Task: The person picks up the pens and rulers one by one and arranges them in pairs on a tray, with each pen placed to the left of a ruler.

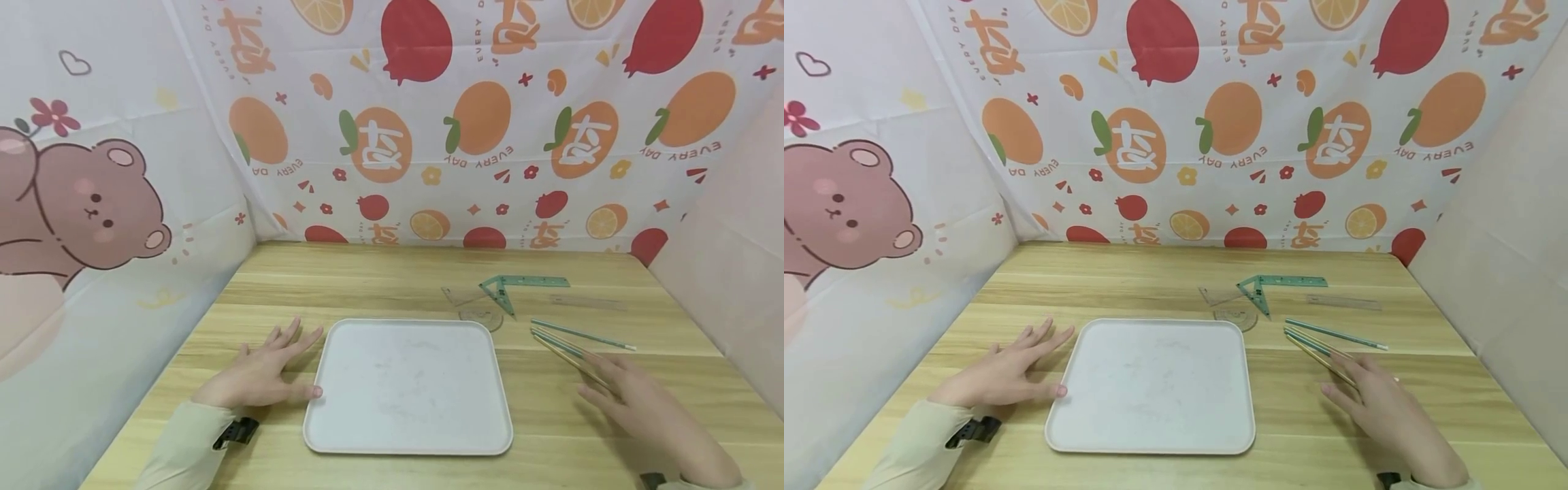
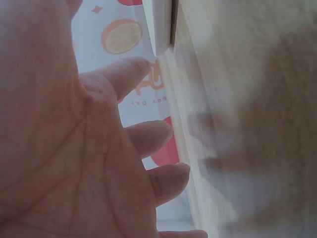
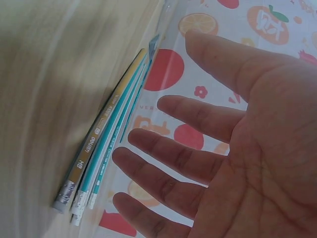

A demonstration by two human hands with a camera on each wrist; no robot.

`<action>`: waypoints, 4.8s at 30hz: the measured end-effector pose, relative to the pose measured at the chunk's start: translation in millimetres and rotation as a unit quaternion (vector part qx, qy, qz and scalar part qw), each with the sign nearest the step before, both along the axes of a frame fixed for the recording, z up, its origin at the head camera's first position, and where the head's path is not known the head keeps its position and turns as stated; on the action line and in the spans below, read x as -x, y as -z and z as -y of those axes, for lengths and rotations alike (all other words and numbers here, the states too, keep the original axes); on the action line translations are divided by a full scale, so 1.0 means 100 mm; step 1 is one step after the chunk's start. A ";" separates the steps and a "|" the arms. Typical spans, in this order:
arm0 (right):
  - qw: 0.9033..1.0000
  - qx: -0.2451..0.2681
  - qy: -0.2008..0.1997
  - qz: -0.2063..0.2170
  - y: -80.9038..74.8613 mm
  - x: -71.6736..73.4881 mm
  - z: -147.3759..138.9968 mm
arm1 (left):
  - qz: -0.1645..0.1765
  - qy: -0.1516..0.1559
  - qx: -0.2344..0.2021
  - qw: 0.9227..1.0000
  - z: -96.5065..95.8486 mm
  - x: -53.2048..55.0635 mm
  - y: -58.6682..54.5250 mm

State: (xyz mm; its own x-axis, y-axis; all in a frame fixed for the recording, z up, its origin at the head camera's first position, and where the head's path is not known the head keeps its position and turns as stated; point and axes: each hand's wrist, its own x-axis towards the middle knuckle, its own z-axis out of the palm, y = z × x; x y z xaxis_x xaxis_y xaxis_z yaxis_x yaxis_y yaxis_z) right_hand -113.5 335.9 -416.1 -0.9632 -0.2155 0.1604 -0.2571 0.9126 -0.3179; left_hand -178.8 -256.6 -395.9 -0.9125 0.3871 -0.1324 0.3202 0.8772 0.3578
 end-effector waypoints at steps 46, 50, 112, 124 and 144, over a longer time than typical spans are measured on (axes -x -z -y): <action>0.999 -0.004 0.016 0.036 0.13 0.08 -0.04 | 0.030 0.021 -0.022 0.999 0.13 0.00 0.11; 0.999 -0.006 0.016 0.033 0.14 0.07 -0.05 | 0.032 0.021 -0.021 0.999 0.12 0.00 0.10; 0.994 0.039 0.036 0.091 0.08 0.18 0.16 | 0.029 0.028 -0.022 0.999 0.13 -0.03 0.08; 0.992 0.056 0.007 0.112 0.08 0.25 0.18 | 0.028 0.024 -0.022 0.999 0.13 -0.03 0.09; 0.966 0.182 -0.031 0.182 0.10 0.23 0.19 | 0.023 0.027 -0.019 0.999 0.13 -0.03 0.09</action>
State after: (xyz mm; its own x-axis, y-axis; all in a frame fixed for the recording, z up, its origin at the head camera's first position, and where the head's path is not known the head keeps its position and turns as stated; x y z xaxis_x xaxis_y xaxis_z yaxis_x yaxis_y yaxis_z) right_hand -136.7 317.4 -425.7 -0.9572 -0.2676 -0.1101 -0.1184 0.7094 -0.6948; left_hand -175.3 -269.6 -404.5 -0.8834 0.4409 -0.1590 0.3487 0.8450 0.4053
